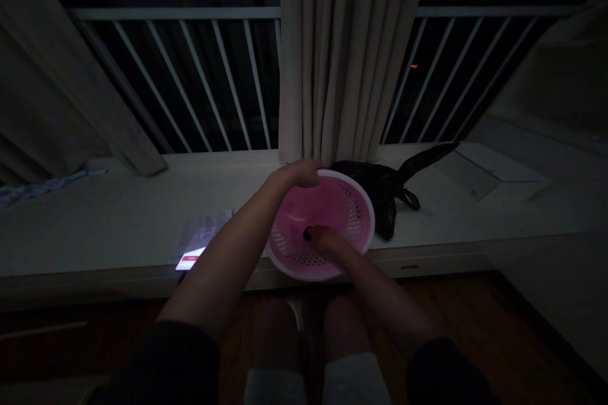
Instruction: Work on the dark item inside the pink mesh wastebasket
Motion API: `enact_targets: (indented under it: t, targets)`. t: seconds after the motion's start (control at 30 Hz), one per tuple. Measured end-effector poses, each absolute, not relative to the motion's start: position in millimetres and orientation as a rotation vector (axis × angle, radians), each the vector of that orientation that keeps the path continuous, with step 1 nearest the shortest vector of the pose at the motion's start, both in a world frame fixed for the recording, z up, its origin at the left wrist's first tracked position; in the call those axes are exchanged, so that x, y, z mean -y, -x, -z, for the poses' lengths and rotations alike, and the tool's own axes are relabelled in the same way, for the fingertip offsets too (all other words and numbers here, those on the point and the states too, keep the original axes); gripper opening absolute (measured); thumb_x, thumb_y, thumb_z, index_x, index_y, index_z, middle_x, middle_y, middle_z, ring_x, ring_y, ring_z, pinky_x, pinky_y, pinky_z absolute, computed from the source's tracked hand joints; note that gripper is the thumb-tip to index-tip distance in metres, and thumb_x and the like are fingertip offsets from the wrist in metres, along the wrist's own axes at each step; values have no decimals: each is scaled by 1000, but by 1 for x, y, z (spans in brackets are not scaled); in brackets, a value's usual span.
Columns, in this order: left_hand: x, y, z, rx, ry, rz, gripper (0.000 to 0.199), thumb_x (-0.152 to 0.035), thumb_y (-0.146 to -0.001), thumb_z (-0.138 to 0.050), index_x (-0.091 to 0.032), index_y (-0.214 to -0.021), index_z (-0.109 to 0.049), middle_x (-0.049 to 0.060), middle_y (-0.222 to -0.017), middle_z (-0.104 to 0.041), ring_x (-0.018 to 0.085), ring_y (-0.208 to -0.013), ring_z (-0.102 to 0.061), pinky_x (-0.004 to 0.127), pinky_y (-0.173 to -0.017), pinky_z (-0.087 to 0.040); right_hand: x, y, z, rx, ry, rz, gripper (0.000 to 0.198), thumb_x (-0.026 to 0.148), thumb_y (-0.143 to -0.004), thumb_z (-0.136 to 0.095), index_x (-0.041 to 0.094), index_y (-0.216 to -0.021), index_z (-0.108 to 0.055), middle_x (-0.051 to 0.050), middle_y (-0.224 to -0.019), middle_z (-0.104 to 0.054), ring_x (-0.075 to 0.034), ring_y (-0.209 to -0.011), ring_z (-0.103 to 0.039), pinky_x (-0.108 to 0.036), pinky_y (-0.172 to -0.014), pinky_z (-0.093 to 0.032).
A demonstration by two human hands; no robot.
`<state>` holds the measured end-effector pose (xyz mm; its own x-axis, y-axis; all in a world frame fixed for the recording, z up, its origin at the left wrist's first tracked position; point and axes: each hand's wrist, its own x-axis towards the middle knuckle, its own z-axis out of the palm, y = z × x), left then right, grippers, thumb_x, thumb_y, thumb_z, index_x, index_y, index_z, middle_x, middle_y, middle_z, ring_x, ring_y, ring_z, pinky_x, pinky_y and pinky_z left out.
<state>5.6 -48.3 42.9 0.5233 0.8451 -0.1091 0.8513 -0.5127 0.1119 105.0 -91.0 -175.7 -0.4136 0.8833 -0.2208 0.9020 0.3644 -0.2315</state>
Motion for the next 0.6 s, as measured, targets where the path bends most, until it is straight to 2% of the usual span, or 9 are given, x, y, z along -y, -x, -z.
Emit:
enact_targets:
  t: [0.2, 0.37, 0.5, 0.6]
  targets:
    - [38, -7, -42, -1514, -2575, 26, 42, -12, -76, -54, -19, -116, -67, 10, -114, -70, 24, -104, -63, 27, -85, -47, 101, -87, 181, -2586, -1704, 501, 36, 20, -93, -36, 12, -122, -55, -17, -118, -63, -25, -103, -61, -34, -86, -43]
    - [40, -7, -49, -1548, -2566, 51, 41, -12, -79, -51, -14, -117, -67, 14, -115, -69, 26, -105, -63, 31, -85, -48, 95, -74, 172, -2644, -1602, 915, 33, 28, -95, -39, 17, -121, -56, -8, -116, -65, -16, -93, -62, -24, -79, -45]
    - [44, -5, -59, -1520, -2588, 227, 46, -14, -80, -51, -12, -124, -62, 16, -120, -67, 26, -108, -62, 28, -86, -47, 98, -69, 168, -2651, -1633, 1055, 36, 31, -95, -38, 13, -122, -55, -13, -120, -62, -19, -96, -61, -28, -82, -44]
    - [43, -5, -65, -1516, -2587, 328, 47, -14, -79, -50, -12, -125, -61, 16, -119, -67, 25, -105, -63, 27, -84, -47, 103, -69, 165, -2648, -1616, 1157, 38, 34, -94, -40, 14, -123, -55, -13, -118, -63, -19, -94, -60, -28, -81, -44]
